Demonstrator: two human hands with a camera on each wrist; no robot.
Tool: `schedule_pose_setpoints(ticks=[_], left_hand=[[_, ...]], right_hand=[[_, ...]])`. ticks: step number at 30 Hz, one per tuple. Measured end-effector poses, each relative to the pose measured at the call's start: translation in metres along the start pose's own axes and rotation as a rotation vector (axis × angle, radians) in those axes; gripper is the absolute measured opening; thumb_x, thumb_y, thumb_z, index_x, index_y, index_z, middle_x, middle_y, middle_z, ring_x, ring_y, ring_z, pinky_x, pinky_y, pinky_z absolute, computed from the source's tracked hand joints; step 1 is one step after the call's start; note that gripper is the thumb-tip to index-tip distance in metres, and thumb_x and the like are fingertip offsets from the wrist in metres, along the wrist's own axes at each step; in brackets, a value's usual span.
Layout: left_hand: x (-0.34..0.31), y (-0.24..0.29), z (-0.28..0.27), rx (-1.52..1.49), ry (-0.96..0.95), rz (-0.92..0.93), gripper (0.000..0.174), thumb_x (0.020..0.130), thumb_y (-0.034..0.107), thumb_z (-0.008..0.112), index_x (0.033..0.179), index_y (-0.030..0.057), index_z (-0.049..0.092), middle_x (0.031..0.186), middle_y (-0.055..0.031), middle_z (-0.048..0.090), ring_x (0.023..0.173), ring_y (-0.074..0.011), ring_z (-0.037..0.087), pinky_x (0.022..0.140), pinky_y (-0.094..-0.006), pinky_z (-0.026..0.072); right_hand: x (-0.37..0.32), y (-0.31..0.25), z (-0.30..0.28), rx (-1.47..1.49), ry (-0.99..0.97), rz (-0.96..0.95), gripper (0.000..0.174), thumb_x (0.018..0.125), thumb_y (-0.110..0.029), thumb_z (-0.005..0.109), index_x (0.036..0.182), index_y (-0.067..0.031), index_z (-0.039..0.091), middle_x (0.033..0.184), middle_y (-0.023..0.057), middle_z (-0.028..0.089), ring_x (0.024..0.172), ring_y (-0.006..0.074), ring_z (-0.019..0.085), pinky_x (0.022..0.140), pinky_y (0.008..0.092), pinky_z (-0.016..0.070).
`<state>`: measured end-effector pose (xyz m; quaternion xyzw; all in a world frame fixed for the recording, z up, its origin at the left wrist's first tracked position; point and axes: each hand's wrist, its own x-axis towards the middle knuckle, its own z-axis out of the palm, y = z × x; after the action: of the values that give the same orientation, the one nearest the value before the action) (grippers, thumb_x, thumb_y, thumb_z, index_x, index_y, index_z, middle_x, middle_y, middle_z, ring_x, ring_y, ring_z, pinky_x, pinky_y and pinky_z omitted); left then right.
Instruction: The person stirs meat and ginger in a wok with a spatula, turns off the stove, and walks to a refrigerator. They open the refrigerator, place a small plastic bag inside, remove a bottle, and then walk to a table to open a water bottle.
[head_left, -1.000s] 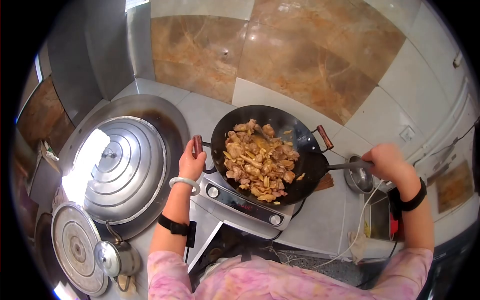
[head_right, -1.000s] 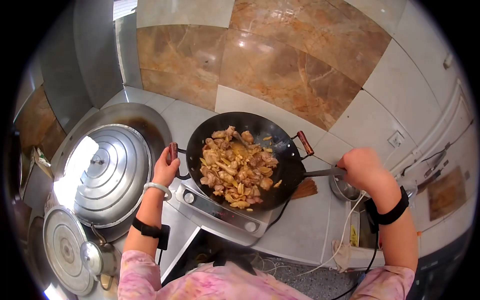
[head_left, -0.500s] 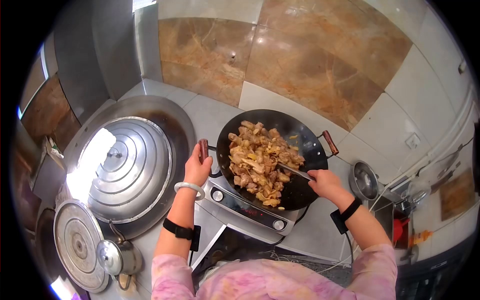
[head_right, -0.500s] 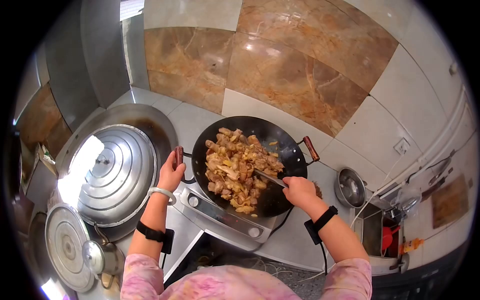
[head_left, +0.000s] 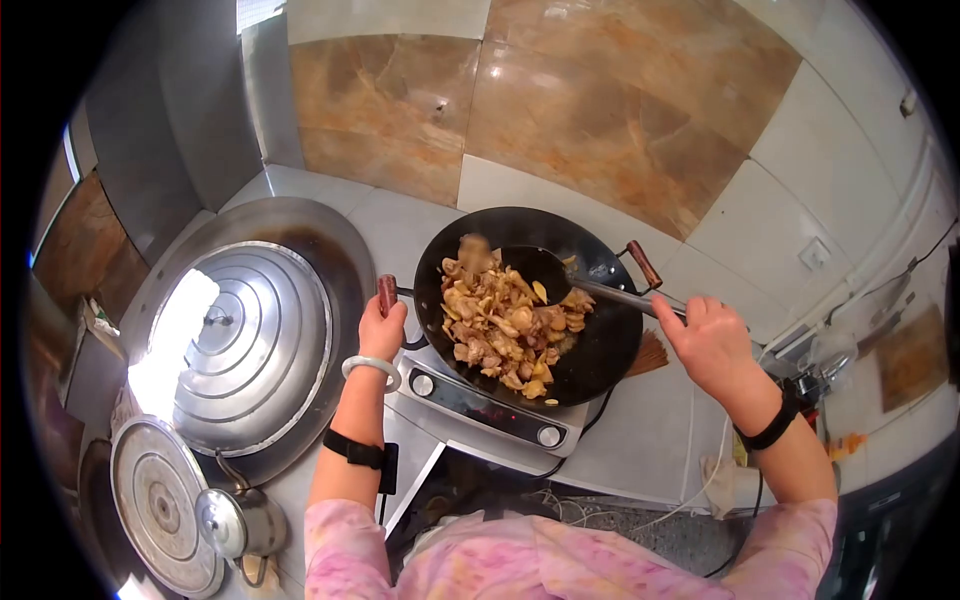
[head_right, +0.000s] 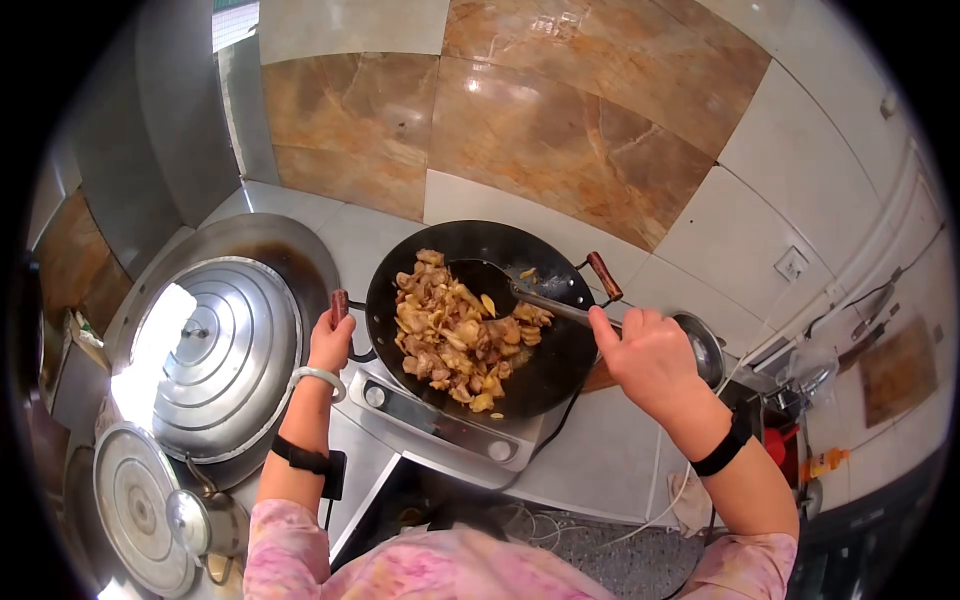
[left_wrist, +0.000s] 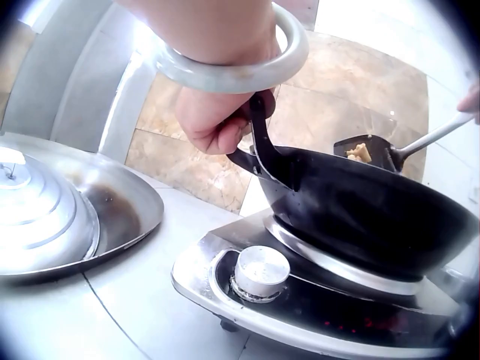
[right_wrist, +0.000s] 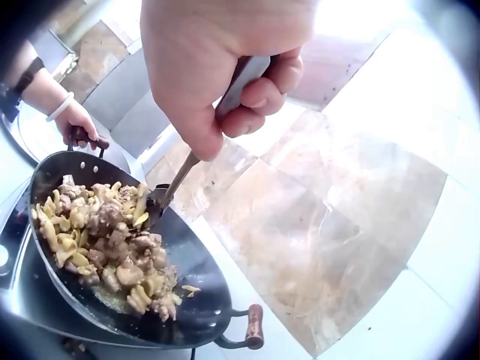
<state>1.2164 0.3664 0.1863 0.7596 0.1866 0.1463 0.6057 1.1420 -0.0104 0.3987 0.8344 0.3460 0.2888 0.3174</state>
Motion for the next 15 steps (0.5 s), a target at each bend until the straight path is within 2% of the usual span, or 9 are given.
schedule_pose_setpoints(ticks=[4,6,7,8,10,11,12,14,15], left_hand=[[0.006,-0.009,0.000,0.030,-0.012,0.015,0.041,0.076,0.027,0.057,0.105,-0.0012,0.056,0.085,-0.0133,0.061,0.079,-0.0232,0.059,0.074,-0.0332,0.0450],[0.006,-0.011,0.001,0.031,-0.011,0.032,0.041,0.076,0.027,0.057,0.105,-0.0011,0.056,0.085,-0.0139,0.061,0.080,-0.0239,0.059,0.075,-0.0335,0.0448],[0.006,-0.011,0.000,0.031,-0.005,0.048,0.041,0.076,0.028,0.057,0.106,-0.0009,0.055,0.086,-0.0146,0.061,0.081,-0.0247,0.059,0.076,-0.0338,0.0446],[0.005,-0.011,0.000,0.025,-0.002,0.046,0.041,0.076,0.028,0.057,0.106,-0.0009,0.055,0.086,-0.0146,0.061,0.081,-0.0247,0.059,0.076,-0.0338,0.0446],[0.003,-0.009,0.000,0.039,0.000,0.043,0.042,0.076,0.028,0.056,0.107,-0.0008,0.055,0.088,-0.0161,0.061,0.083,-0.0267,0.059,0.077,-0.0348,0.0442],[0.002,-0.009,0.000,0.036,0.002,0.044,0.042,0.076,0.028,0.056,0.107,-0.0008,0.055,0.088,-0.0161,0.061,0.083,-0.0267,0.059,0.077,-0.0348,0.0442],[0.002,-0.008,-0.001,0.047,-0.011,0.043,0.042,0.076,0.028,0.056,0.107,-0.0009,0.054,0.088,-0.0164,0.060,0.082,-0.0274,0.059,0.077,-0.0352,0.0442],[0.001,-0.009,0.000,0.058,-0.025,0.044,0.042,0.077,0.028,0.056,0.107,-0.0010,0.054,0.088,-0.0167,0.060,0.082,-0.0281,0.059,0.077,-0.0356,0.0441],[0.000,-0.010,0.001,0.040,0.008,0.081,0.040,0.077,0.027,0.057,0.105,-0.0017,0.054,0.084,-0.0121,0.059,0.076,-0.0222,0.056,0.071,-0.0327,0.0441]], right_hand=[[-0.004,0.021,-0.029,0.003,-0.084,0.030,0.031,0.070,-0.009,0.057,0.100,-0.0100,0.063,0.066,0.0071,0.050,0.061,0.0230,0.053,0.051,0.0319,0.0435],[-0.004,0.038,-0.040,0.102,-0.326,0.068,0.024,0.070,-0.011,0.058,0.093,-0.0112,0.065,0.064,0.0085,0.052,0.064,0.0251,0.055,0.053,0.0351,0.0444],[0.001,0.045,-0.049,0.163,-0.484,0.108,0.016,0.067,-0.012,0.059,0.082,-0.0097,0.067,0.065,0.0091,0.058,0.068,0.0269,0.058,0.056,0.0385,0.0448],[0.005,0.053,-0.051,0.157,-0.483,0.104,0.016,0.067,-0.012,0.059,0.082,-0.0097,0.067,0.065,0.0091,0.058,0.068,0.0269,0.058,0.056,0.0385,0.0448],[0.017,0.070,-0.055,0.370,-0.749,0.106,0.019,0.061,-0.014,0.067,0.080,-0.0111,0.067,0.065,0.0119,0.058,0.065,0.0288,0.058,0.057,0.0390,0.0447],[0.026,0.074,-0.057,0.420,-0.876,0.163,0.015,0.064,-0.014,0.063,0.076,-0.0057,0.068,0.077,0.0071,0.066,0.076,0.0277,0.061,0.063,0.0379,0.0474],[0.036,0.073,-0.058,0.418,-0.873,0.163,0.015,0.064,-0.014,0.063,0.076,-0.0057,0.068,0.077,0.0071,0.066,0.076,0.0277,0.061,0.063,0.0379,0.0474],[0.051,0.068,-0.060,0.663,-1.027,0.096,0.021,0.065,-0.015,0.066,0.083,-0.0067,0.069,0.080,0.0109,0.066,0.078,0.0294,0.062,0.068,0.0378,0.0484],[0.052,0.058,-0.053,0.744,-1.018,0.051,0.019,0.067,-0.015,0.063,0.084,-0.0058,0.068,0.081,0.0129,0.066,0.079,0.0302,0.062,0.070,0.0388,0.0484]])
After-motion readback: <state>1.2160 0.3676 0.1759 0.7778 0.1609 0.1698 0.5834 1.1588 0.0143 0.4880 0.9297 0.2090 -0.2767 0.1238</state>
